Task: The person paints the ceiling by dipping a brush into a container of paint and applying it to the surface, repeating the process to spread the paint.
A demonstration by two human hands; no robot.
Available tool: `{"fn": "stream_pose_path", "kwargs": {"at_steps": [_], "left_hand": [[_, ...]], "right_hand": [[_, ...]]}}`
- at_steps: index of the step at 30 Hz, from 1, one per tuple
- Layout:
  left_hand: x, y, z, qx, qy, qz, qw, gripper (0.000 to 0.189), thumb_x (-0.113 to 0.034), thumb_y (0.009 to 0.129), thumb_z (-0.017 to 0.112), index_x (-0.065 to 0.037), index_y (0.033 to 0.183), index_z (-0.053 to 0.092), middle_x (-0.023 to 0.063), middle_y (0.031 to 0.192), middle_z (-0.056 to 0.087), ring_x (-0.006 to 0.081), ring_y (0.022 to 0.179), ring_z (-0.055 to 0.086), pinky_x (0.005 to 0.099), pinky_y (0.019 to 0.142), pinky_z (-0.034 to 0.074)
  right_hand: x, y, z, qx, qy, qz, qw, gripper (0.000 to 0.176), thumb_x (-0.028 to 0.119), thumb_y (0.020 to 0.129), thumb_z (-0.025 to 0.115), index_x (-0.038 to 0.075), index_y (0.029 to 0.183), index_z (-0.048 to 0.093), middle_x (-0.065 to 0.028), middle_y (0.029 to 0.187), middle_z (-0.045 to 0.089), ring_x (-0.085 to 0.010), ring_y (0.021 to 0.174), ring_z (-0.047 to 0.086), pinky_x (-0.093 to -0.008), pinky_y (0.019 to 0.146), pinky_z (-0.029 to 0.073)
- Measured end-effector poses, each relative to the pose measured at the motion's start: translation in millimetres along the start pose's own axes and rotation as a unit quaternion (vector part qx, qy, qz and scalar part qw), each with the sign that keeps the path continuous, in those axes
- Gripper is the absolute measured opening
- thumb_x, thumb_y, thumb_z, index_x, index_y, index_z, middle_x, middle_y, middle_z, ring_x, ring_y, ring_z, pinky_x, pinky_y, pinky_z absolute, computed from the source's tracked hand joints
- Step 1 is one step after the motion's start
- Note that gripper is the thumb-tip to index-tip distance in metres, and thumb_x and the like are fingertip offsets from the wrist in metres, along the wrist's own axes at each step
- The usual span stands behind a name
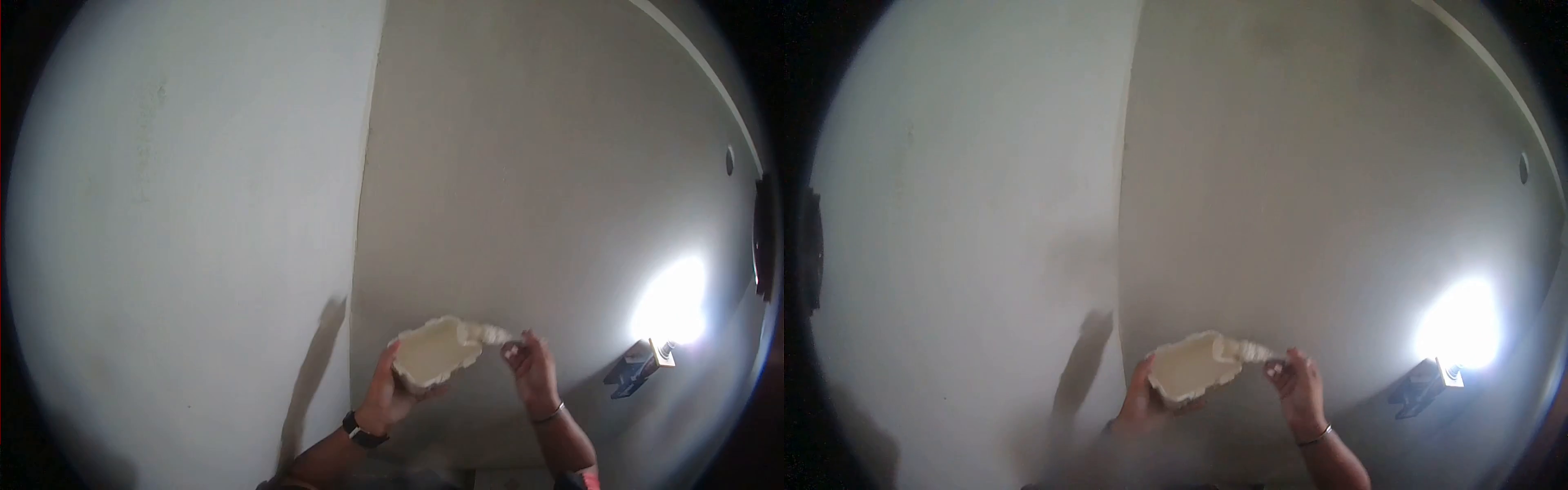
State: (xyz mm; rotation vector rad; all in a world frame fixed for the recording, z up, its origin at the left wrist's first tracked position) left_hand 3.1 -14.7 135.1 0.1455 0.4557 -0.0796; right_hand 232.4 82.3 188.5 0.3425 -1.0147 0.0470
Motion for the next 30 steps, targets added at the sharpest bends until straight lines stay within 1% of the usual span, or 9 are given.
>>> {"fn": "stream_pose_path", "kwargs": {"at_steps": [8, 10, 17, 19, 20, 22, 23, 28, 30], "left_hand": [[-115, -48, 39, 0.049, -0.012, 0.126, 0.991, 0.058, -0.056, 0.095, 0.04, -0.015, 0.137, 0.041, 0.0086, 0.136, 0.048, 0.0309, 0.121, 0.052, 0.052, 0.089, 0.052], [-64, -9, 120, 0.041, 0.013, 0.127, 0.991, 0.06, -0.056, 0.095, 0.04, -0.013, 0.137, 0.04, 0.0097, 0.135, 0.048, 0.0293, 0.121, 0.053, 0.0511, 0.091, 0.052], [-69, 9, 154, -0.003, 0.007, 0.13, 0.991, 0.059, -0.056, 0.095, 0.041, -0.014, 0.137, 0.042, 0.0087, 0.136, 0.048, 0.031, 0.121, 0.052, 0.0498, 0.089, 0.053], [-72, 8, 160, -0.021, 0.01, 0.12, 0.992, 0.06, -0.056, 0.095, 0.041, -0.014, 0.136, 0.042, 0.009, 0.136, 0.048, 0.0315, 0.121, 0.052, 0.0507, 0.088, 0.053], [-74, 7, 163, -0.038, 0.01, 0.111, 0.993, 0.06, -0.057, 0.094, 0.042, -0.014, 0.136, 0.042, 0.0092, 0.136, 0.048, 0.0319, 0.121, 0.052, 0.0516, 0.088, 0.053], [-76, 7, 167, -0.043, 0.009, 0.111, 0.993, 0.061, -0.058, 0.093, 0.043, -0.014, 0.136, 0.041, 0.0095, 0.136, 0.048, 0.0328, 0.12, 0.052, 0.053, 0.087, 0.053], [-77, 7, 169, -0.046, 0.011, 0.104, 0.993, 0.062, -0.058, 0.093, 0.043, -0.014, 0.136, 0.041, 0.0097, 0.136, 0.048, 0.0337, 0.12, 0.052, 0.0544, 0.086, 0.053], [-82, 4, 180, -0.062, 0.01, 0.098, 0.993, 0.063, -0.058, 0.094, 0.043, -0.012, 0.137, 0.041, 0.0111, 0.133, 0.051, 0.0323, 0.115, 0.056, 0.0538, 0.085, 0.054], [-82, 2, 184, -0.067, 0.017, 0.108, 0.992, 0.063, -0.056, 0.095, 0.042, -0.01, 0.138, 0.04, 0.0119, 0.131, 0.053, 0.0298, 0.112, 0.059, 0.0506, 0.084, 0.055]], "right_hand": [[117, 48, 199, 0.126, -0.08, -0.194, 0.97, 0.02, 0.02, 0.097, 0.055, 0.002, 0.103, 0.058, -0.0163, 0.096, 0.067, -0.0225, 0.092, 0.067, -0.0378, 0.088, 0.055], [232, 78, 164, 0.141, -0.087, -0.278, 0.946, 0.024, 0.019, 0.097, 0.054, -0.003, 0.105, 0.056, -0.0174, 0.098, 0.066, -0.0229, 0.093, 0.067, -0.0377, 0.09, 0.055], [378, 135, 264, 0.083, -0.164, -0.481, 0.857, 0.023, 0.016, 0.095, 0.058, -0.005, 0.103, 0.059, -0.016, 0.101, 0.067, -0.0233, 0.094, 0.067, -0.0335, 0.087, 0.056], [399, 135, 290, 0.104, -0.341, -0.654, 0.668, 0.02, 0.016, 0.093, 0.063, -0.001, 0.104, 0.062, -0.0118, 0.102, 0.067, -0.0191, 0.096, 0.066, -0.03, 0.088, 0.054], [405, 136, 298, 0.11, -0.336, -0.653, 0.669, 0.02, 0.016, 0.093, 0.063, -0.001, 0.104, 0.062, -0.0118, 0.102, 0.067, -0.0191, 0.096, 0.066, -0.03, 0.088, 0.054], [398, 127, 318, 0.171, -0.534, -0.757, 0.336, 0.021, 0.019, 0.093, 0.062, 0.002, 0.106, 0.061, -0.0107, 0.102, 0.068, -0.0205, 0.093, 0.068, -0.032, 0.082, 0.056], [393, 133, 324, 0.229, -0.54, -0.762, 0.276, 0.02, 0.02, 0.091, 0.065, 0.008, 0.107, 0.062, -0.0073, 0.102, 0.068, -0.019, 0.09, 0.068, -0.031, 0.078, 0.056], [343, 121, 324, 0.391, -0.593, -0.614, 0.345, 0.019, 0.017, 0.087, 0.068, 0.009, 0.102, 0.058, -0.0072, 0.095, 0.067, -0.0192, 0.084, 0.068, -0.0305, 0.071, 0.056], [349, 116, 321, 0.41, -0.582, -0.536, 0.454, 0.017, 0.017, 0.088, 0.068, 0.009, 0.1, 0.059, -0.0076, 0.093, 0.067, -0.0199, 0.085, 0.068, -0.0301, 0.071, 0.056]]}}
Point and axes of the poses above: each hand's wrist, its own y-axis towards the middle knuckle, its own z-axis out of the palm, x = y × z, the point moved 2 cm from there along y, towards the middle knuckle
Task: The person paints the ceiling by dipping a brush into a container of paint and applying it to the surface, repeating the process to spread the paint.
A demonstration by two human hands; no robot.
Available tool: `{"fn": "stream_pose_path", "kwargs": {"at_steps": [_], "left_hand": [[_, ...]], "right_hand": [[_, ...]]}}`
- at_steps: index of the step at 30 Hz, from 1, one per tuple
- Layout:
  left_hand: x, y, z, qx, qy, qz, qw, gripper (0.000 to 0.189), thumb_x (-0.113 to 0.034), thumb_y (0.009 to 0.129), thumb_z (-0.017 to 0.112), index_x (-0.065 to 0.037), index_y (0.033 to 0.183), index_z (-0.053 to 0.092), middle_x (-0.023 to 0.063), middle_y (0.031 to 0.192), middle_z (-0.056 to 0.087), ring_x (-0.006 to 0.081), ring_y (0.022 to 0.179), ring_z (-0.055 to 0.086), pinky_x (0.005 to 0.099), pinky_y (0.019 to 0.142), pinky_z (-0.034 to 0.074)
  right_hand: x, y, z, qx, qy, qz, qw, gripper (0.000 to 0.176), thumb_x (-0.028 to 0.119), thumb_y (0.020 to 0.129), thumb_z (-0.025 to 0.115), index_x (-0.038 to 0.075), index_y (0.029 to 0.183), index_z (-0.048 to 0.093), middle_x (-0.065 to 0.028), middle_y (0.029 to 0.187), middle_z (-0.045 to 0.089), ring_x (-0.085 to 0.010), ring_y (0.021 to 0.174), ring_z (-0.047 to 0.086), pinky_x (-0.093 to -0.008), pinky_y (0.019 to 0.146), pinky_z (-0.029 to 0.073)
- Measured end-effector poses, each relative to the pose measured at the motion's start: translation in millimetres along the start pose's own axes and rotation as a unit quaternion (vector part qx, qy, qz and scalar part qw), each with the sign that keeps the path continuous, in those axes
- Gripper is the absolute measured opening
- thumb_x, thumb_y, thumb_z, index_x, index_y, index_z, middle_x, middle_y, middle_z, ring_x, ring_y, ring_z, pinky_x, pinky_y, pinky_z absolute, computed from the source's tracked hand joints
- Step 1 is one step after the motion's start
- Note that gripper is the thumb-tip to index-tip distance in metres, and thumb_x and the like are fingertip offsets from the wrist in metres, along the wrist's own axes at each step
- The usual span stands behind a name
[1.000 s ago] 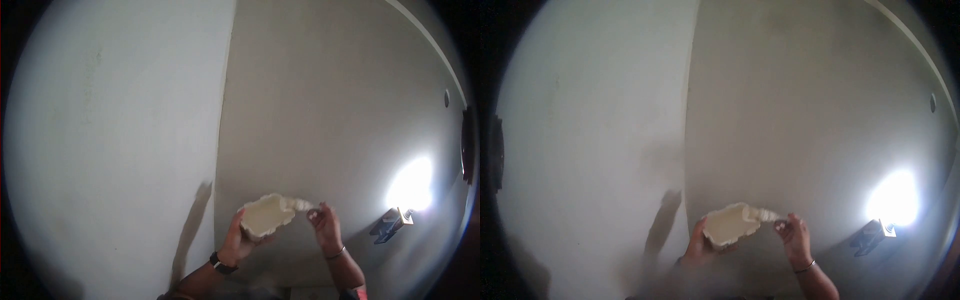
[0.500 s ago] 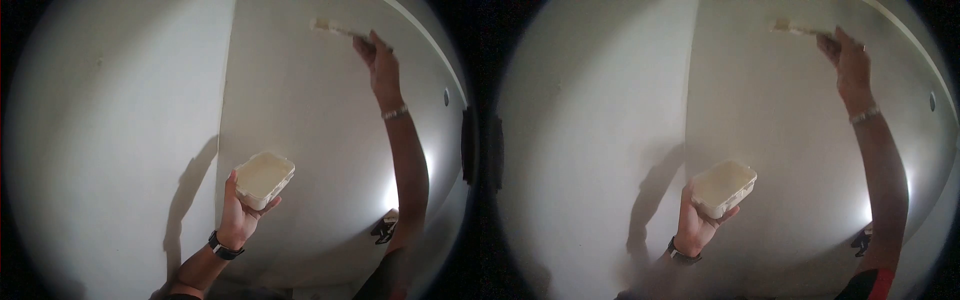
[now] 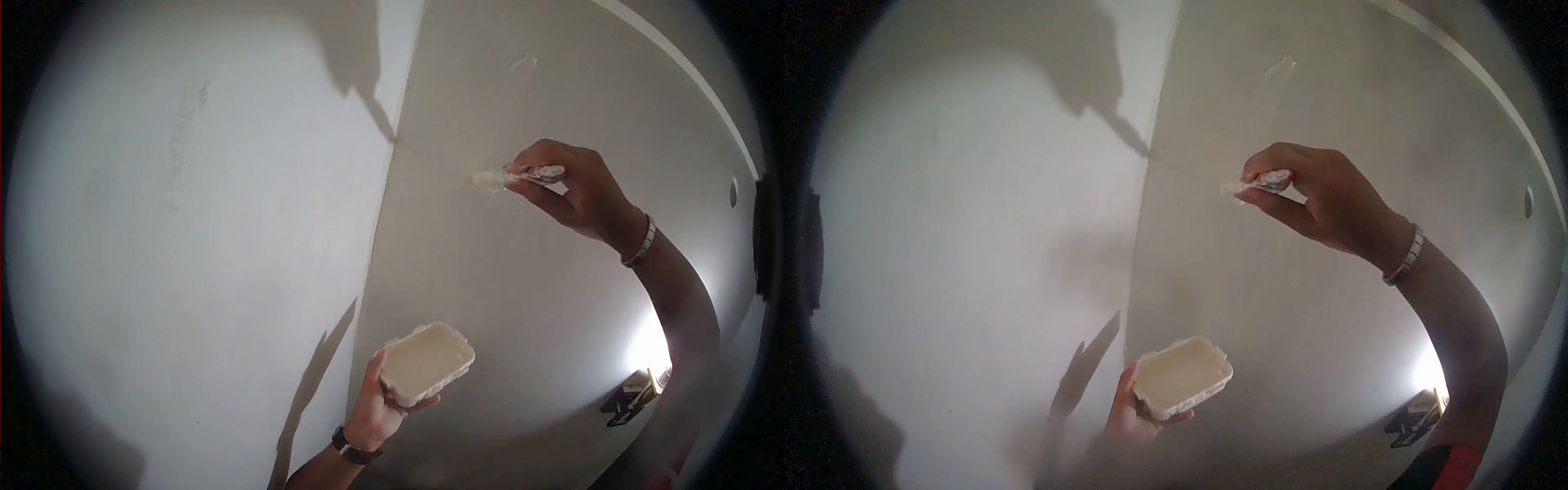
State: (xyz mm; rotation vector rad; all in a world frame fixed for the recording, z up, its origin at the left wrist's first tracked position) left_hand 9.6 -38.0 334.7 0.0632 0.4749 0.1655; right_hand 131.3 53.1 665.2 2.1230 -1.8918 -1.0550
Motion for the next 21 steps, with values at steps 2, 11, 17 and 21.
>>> {"fn": "stream_pose_path", "kwargs": {"at_steps": [2, 11, 17, 21], "left_hand": [[-2, 4, -2, 0.017, -0.001, 0.0, 1.0, 0.063, -0.056, 0.095, 0.043, -0.009, 0.136, 0.041, 0.0122, 0.129, 0.055, 0.0305, 0.11, 0.06, 0.0504, 0.083, 0.056], [-1, 2, 3, 0.013, 0.006, 0.013, 1.0, 0.063, -0.057, 0.092, 0.048, -0.01, 0.135, 0.043, 0.0121, 0.127, 0.055, 0.0311, 0.107, 0.061, 0.0518, 0.083, 0.055], [2, 2, 0, 0.041, -0.009, -0.003, 0.999, 0.063, -0.056, 0.092, 0.049, -0.01, 0.135, 0.043, 0.0119, 0.127, 0.056, 0.0304, 0.105, 0.062, 0.0507, 0.083, 0.055], [-1, 0, 2, 0.008, 0.004, -0.006, 1.0, 0.062, -0.056, 0.092, 0.049, -0.011, 0.135, 0.043, 0.0117, 0.127, 0.056, 0.03, 0.105, 0.062, 0.0502, 0.082, 0.056]], "right_hand": [[-20, 18, -18, -0.02, -0.05, -0.046, 0.997, 0.016, 0.017, 0.089, 0.067, 0.008, 0.099, 0.06, -0.0077, 0.092, 0.067, -0.0194, 0.086, 0.068, -0.0302, 0.073, 0.056], [-74, 82, -181, -0.19, -0.29, -0.04, 0.937, 0.008, 0.01, 0.091, 0.065, 0.004, 0.091, 0.06, -0.0081, 0.087, 0.064, -0.0162, 0.078, 0.063, -0.0297, 0.071, 0.052], [-74, 78, -168, -0.142, -0.3, -0.104, 0.938, 0.012, 0.013, 0.09, 0.065, 0.004, 0.097, 0.059, -0.0078, 0.095, 0.066, -0.0182, 0.089, 0.065, -0.0329, 0.078, 0.053], [-67, 38, -69, -0.038, -0.177, -0.113, 0.977, 0.016, 0.013, 0.088, 0.067, 0.007, 0.1, 0.06, -0.0073, 0.096, 0.066, -0.0217, 0.086, 0.066, -0.0332, 0.073, 0.055]]}}
Point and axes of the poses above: each hand's wrist, its own y-axis towards the middle knuckle, its own z-axis out of the palm, x = y × z, the point moved 2 cm from there along y, towards the middle knuckle
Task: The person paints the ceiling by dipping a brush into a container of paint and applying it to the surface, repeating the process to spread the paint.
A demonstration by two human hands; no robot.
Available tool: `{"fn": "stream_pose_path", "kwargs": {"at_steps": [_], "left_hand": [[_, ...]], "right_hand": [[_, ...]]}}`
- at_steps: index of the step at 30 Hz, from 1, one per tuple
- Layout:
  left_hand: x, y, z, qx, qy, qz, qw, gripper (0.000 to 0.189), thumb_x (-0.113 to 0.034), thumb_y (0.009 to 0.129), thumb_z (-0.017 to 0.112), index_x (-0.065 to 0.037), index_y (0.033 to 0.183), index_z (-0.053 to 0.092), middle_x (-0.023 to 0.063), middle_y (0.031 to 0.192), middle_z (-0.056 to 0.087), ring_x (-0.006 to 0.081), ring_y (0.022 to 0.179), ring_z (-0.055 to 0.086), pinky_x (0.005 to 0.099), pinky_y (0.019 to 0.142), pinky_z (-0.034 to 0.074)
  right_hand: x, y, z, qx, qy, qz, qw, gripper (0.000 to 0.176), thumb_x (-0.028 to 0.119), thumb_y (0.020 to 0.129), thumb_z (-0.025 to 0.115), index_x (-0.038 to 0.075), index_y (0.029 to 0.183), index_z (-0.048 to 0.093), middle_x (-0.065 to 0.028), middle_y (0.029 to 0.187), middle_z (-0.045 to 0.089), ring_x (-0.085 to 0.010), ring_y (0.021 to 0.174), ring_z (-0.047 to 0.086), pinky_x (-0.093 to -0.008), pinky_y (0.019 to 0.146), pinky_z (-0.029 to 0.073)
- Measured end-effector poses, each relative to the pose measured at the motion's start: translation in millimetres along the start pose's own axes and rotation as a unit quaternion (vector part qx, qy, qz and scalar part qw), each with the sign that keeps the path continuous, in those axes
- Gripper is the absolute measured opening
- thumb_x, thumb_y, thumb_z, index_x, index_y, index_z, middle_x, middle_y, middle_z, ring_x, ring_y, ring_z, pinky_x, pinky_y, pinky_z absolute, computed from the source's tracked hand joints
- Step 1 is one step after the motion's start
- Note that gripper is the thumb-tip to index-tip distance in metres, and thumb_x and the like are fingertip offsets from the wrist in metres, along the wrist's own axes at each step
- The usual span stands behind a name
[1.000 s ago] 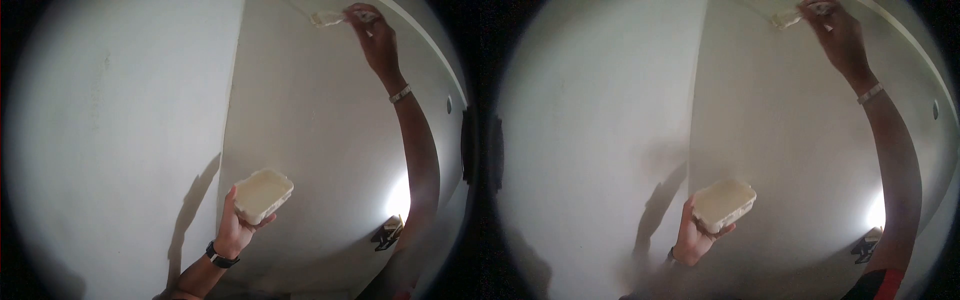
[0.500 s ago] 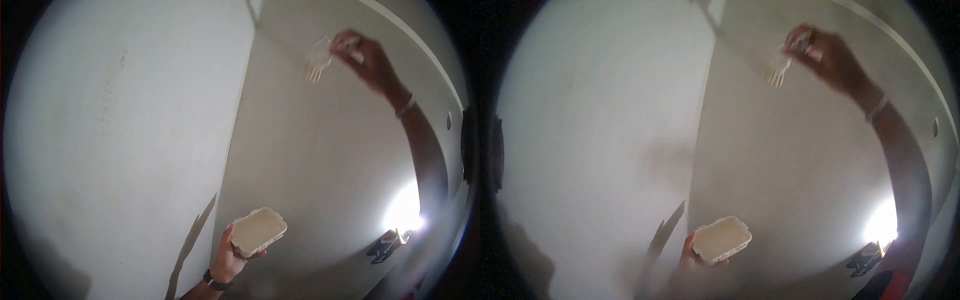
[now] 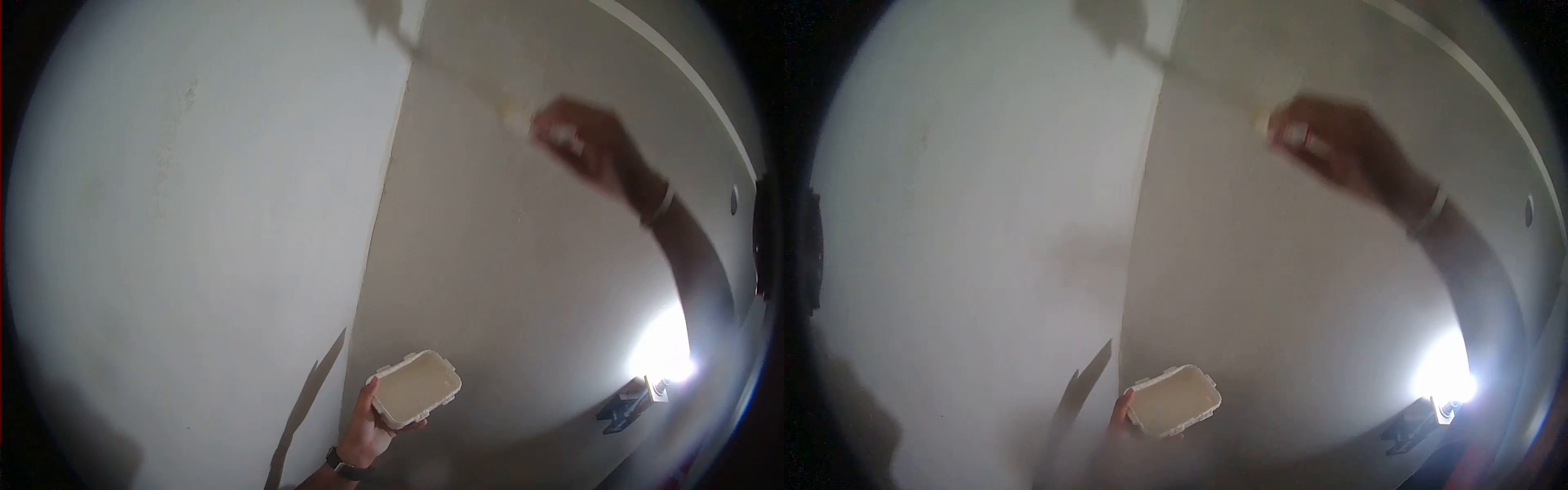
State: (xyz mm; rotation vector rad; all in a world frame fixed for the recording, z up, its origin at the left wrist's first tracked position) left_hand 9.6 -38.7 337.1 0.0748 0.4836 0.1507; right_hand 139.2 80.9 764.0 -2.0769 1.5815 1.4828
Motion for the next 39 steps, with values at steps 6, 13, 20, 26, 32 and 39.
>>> {"fn": "stream_pose_path", "kwargs": {"at_steps": [6, 13, 20, 26, 32, 39], "left_hand": [[-3, 8, -4, -0.012, 0.01, -0.02, 1.0, 0.062, -0.055, 0.093, 0.048, -0.011, 0.135, 0.041, 0.0114, 0.128, 0.054, 0.0297, 0.106, 0.061, 0.0506, 0.082, 0.056], [-11, 11, 6, -0.046, -0.03, -0.044, 0.998, 0.061, -0.054, 0.092, 0.05, -0.011, 0.136, 0.04, 0.0116, 0.129, 0.052, 0.0298, 0.108, 0.06, 0.0518, 0.081, 0.055], [-29, 19, 17, -0.045, 0.028, -0.034, 0.998, 0.062, -0.055, 0.091, 0.051, -0.012, 0.135, 0.04, 0.0111, 0.128, 0.053, 0.0299, 0.106, 0.061, 0.0507, 0.08, 0.056], [-16, 34, -5, -0.018, -0.015, -0.059, 0.998, 0.064, -0.055, 0.091, 0.052, -0.012, 0.136, 0.039, 0.0113, 0.127, 0.054, 0.0303, 0.107, 0.06, 0.0513, 0.082, 0.056], [-21, 27, 6, -0.048, -0.022, -0.066, 0.996, 0.063, -0.055, 0.091, 0.052, -0.012, 0.136, 0.04, 0.0118, 0.128, 0.053, 0.0312, 0.108, 0.06, 0.052, 0.083, 0.055], [-20, 32, -1, -0.04, -0.028, -0.072, 0.996, 0.063, -0.056, 0.091, 0.05, -0.012, 0.136, 0.04, 0.0114, 0.129, 0.053, 0.0306, 0.108, 0.06, 0.0514, 0.082, 0.055]], "right_hand": [[37, -6, 26, 0.094, 0.239, 0.146, 0.955, 0.014, 0.013, 0.086, 0.07, 0.007, 0.095, 0.062, -0.0067, 0.092, 0.067, -0.0188, 0.085, 0.066, -0.0312, 0.076, 0.054], [-109, 65, -6, -0.018, 0.043, 0.113, 0.993, 0.014, 0.018, 0.095, 0.059, 0.006, 0.102, 0.063, -0.0059, 0.1, 0.067, -0.0174, 0.097, 0.064, -0.0329, 0.089, 0.051], [-113, 57, -1, -0.055, -0.099, 0.063, 0.992, 0.015, 0.012, 0.092, 0.062, 0.006, 0.106, 0.061, -0.0073, 0.102, 0.066, -0.0211, 0.097, 0.065, -0.0329, 0.087, 0.052], [-4, 6, 64, 0.058, 0.05, -0.008, 0.997, 0.012, 0.018, 0.088, 0.065, 0.011, 0.092, 0.056, -0.0057, 0.087, 0.061, -0.0226, 0.075, 0.064, -0.0353, 0.064, 0.055], [5, 30, 64, 0.102, 0.24, 0.081, 0.962, 0.015, 0.022, 0.09, 0.066, 0.009, 0.094, 0.06, -0.0057, 0.089, 0.065, -0.0205, 0.076, 0.065, -0.0327, 0.068, 0.052], [-124, 96, 14, -0.041, 0.035, 0.102, 0.993, 0.013, 0.015, 0.093, 0.061, 0.003, 0.098, 0.061, -0.0062, 0.102, 0.066, -0.0174, 0.09, 0.065, -0.0335, 0.082, 0.052]]}}
Point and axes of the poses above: each hand's wrist, its own y-axis towards the middle knuckle, its own z-axis out of the palm, x = y × z, the point moved 2 cm from there along y, towards the middle knuckle
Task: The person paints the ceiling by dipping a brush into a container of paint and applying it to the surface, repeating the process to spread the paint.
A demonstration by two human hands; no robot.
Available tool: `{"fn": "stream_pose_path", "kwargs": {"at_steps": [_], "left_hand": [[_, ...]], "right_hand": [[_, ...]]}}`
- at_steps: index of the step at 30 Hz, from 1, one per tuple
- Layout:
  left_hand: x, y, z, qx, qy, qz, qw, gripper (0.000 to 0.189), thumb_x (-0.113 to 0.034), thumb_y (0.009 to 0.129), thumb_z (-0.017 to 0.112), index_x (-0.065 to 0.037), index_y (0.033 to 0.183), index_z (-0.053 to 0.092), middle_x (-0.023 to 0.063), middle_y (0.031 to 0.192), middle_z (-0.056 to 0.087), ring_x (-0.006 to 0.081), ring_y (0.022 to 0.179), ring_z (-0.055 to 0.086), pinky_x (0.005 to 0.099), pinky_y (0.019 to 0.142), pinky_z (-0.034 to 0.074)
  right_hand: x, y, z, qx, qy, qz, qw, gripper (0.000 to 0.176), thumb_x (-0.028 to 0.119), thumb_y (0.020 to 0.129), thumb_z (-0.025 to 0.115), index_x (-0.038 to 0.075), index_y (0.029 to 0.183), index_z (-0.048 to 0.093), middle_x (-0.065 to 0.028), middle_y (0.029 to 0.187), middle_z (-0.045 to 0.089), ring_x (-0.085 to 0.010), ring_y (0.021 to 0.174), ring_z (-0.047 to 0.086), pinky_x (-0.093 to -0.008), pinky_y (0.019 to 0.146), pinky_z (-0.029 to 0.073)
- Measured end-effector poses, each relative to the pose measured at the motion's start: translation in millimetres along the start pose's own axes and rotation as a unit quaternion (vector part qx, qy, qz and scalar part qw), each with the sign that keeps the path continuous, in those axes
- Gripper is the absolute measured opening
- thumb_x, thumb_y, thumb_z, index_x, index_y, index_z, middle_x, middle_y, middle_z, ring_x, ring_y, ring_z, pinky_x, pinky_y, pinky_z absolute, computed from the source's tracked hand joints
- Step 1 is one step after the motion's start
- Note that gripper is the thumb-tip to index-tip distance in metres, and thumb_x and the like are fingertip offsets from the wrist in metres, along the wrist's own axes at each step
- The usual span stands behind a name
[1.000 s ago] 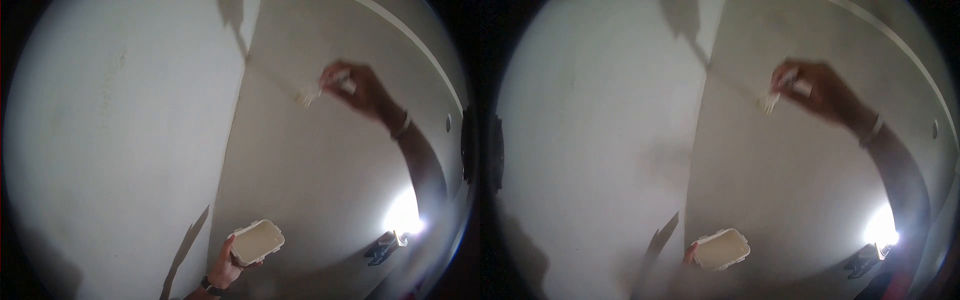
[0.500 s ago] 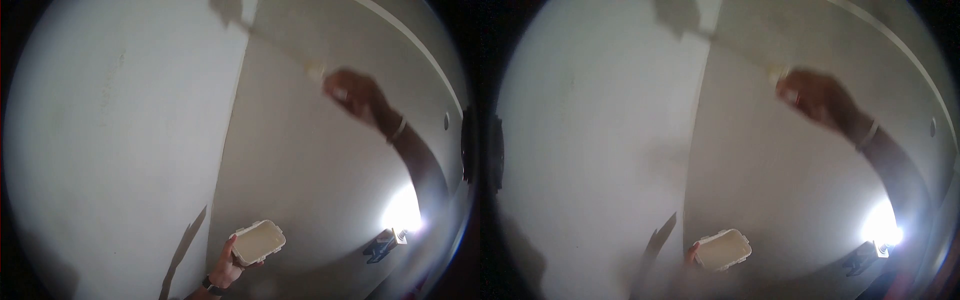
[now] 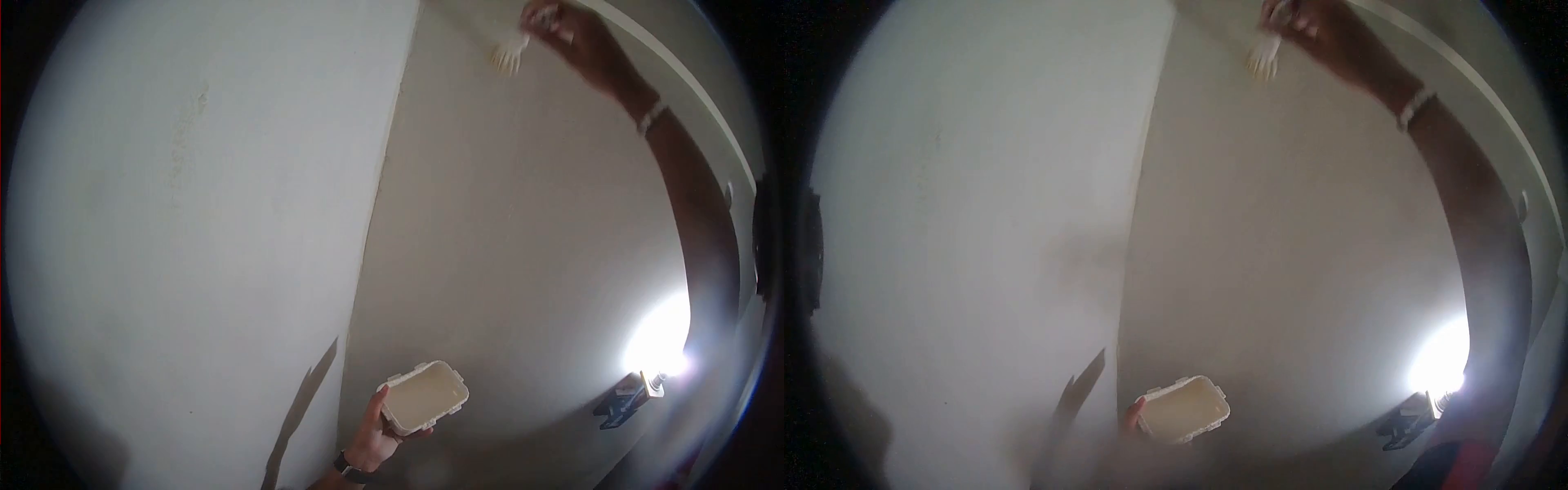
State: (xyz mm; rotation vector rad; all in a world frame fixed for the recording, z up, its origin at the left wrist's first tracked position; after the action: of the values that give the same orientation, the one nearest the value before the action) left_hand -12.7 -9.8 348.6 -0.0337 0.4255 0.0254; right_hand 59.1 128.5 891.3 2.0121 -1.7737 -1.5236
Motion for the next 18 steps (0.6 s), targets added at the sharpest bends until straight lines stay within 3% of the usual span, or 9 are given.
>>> {"fn": "stream_pose_path", "kwargs": {"at_steps": [1, 2, 4, 5, 7, 9, 11, 16, 18], "left_hand": [[-2, 1, 1, 0.016, 0.017, 0.015, 1.0, 0.063, -0.056, 0.092, 0.05, -0.012, 0.136, 0.04, 0.0112, 0.129, 0.053, 0.0306, 0.109, 0.06, 0.0514, 0.082, 0.055], [-4, 1, 2, 0.033, 0.034, 0.031, 0.998, 0.062, -0.056, 0.092, 0.05, -0.013, 0.136, 0.04, 0.0109, 0.129, 0.053, 0.0306, 0.109, 0.06, 0.0514, 0.083, 0.055], [-2, 2, 2, 0.016, 0.038, 0.039, 0.998, 0.061, -0.055, 0.092, 0.05, -0.013, 0.136, 0.04, 0.0109, 0.129, 0.053, 0.0306, 0.109, 0.06, 0.0513, 0.083, 0.055], [2, -2, 2, -0.004, 0.039, 0.046, 0.998, 0.061, -0.055, 0.092, 0.05, -0.014, 0.136, 0.04, 0.0109, 0.129, 0.053, 0.0306, 0.109, 0.06, 0.0511, 0.083, 0.055], [1, -11, 11, -0.003, 0.026, 0.034, 0.999, 0.061, -0.055, 0.092, 0.05, -0.013, 0.135, 0.04, 0.0109, 0.129, 0.053, 0.0306, 0.109, 0.06, 0.0511, 0.082, 0.055], [-1, -12, 15, 0.006, 0.016, 0.019, 1.0, 0.061, -0.055, 0.092, 0.05, -0.013, 0.135, 0.04, 0.0109, 0.129, 0.053, 0.0305, 0.109, 0.06, 0.051, 0.082, 0.055], [-2, -11, 18, 0.02, 0.027, 0.025, 0.999, 0.061, -0.055, 0.092, 0.05, -0.013, 0.135, 0.04, 0.0109, 0.129, 0.053, 0.0305, 0.109, 0.06, 0.0512, 0.083, 0.055], [2, -17, 17, 0.006, 0.016, 0.012, 1.0, 0.061, -0.055, 0.092, 0.051, -0.013, 0.135, 0.04, 0.011, 0.129, 0.053, 0.0305, 0.11, 0.059, 0.0515, 0.083, 0.055], [6, -11, 8, 0.01, 0.006, 0.008, 1.0, 0.061, -0.055, 0.092, 0.051, -0.013, 0.135, 0.04, 0.0111, 0.13, 0.053, 0.0304, 0.11, 0.059, 0.0516, 0.083, 0.055]], "right_hand": [[18, 10, -22, -0.036, -0.08, 0.041, 0.995, 0.01, 0.011, 0.09, 0.066, 0.002, 0.093, 0.061, -0.0082, 0.086, 0.066, -0.0157, 0.081, 0.064, -0.0299, 0.073, 0.052], [12, 16, -31, -0.056, -0.095, 0.077, 0.991, 0.011, 0.012, 0.089, 0.067, 0.002, 0.093, 0.062, -0.0081, 0.087, 0.066, -0.0153, 0.082, 0.063, -0.0303, 0.074, 0.051], [8, 18, -40, -0.146, -0.08, -0.045, 0.985, 0.011, 0.01, 0.088, 0.067, 0.002, 0.092, 0.061, -0.0087, 0.088, 0.066, -0.0167, 0.081, 0.064, -0.0321, 0.074, 0.051], [8, 11, -42, -0.148, -0.078, -0.046, 0.985, 0.011, 0.01, 0.088, 0.067, 0.002, 0.092, 0.061, -0.0087, 0.088, 0.066, -0.0167, 0.081, 0.064, -0.0321, 0.074, 0.051], [20, -5, -34, -0.089, -0.15, -0.05, 0.983, 0.01, 0.007, 0.088, 0.067, 0.001, 0.092, 0.06, -0.0097, 0.089, 0.065, -0.0185, 0.081, 0.064, -0.0311, 0.074, 0.051], [2, -37, -3, -0.037, -0.127, -0.083, 0.988, 0.011, 0.011, 0.09, 0.064, 0.004, 0.097, 0.061, -0.009, 0.099, 0.066, -0.0231, 0.087, 0.065, -0.0338, 0.078, 0.052], [43, -60, 12, 0.011, -0.073, -0.102, 0.992, 0.011, 0.007, 0.087, 0.066, 0.005, 0.095, 0.06, -0.01, 0.091, 0.064, -0.0265, 0.082, 0.065, -0.0348, 0.071, 0.052], [113, -104, 39, 0.198, 0.191, 0.026, 0.961, 0.015, 0.02, 0.089, 0.067, 0.008, 0.094, 0.061, -0.0071, 0.091, 0.066, -0.0215, 0.078, 0.066, -0.0327, 0.07, 0.053], [117, -105, 43, 0.204, 0.258, 0.062, 0.942, 0.015, 0.02, 0.089, 0.067, 0.007, 0.093, 0.061, -0.0073, 0.091, 0.066, -0.0207, 0.079, 0.066, -0.032, 0.072, 0.053]]}}
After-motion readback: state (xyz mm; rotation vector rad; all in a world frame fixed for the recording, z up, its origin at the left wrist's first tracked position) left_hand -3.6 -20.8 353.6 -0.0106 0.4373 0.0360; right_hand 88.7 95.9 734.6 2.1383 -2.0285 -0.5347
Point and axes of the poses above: each hand's wrist, its own y-axis towards the middle knuckle, its own z-axis out of the palm, x = y × z, the point moved 2 cm from there along y, towards the middle knuckle
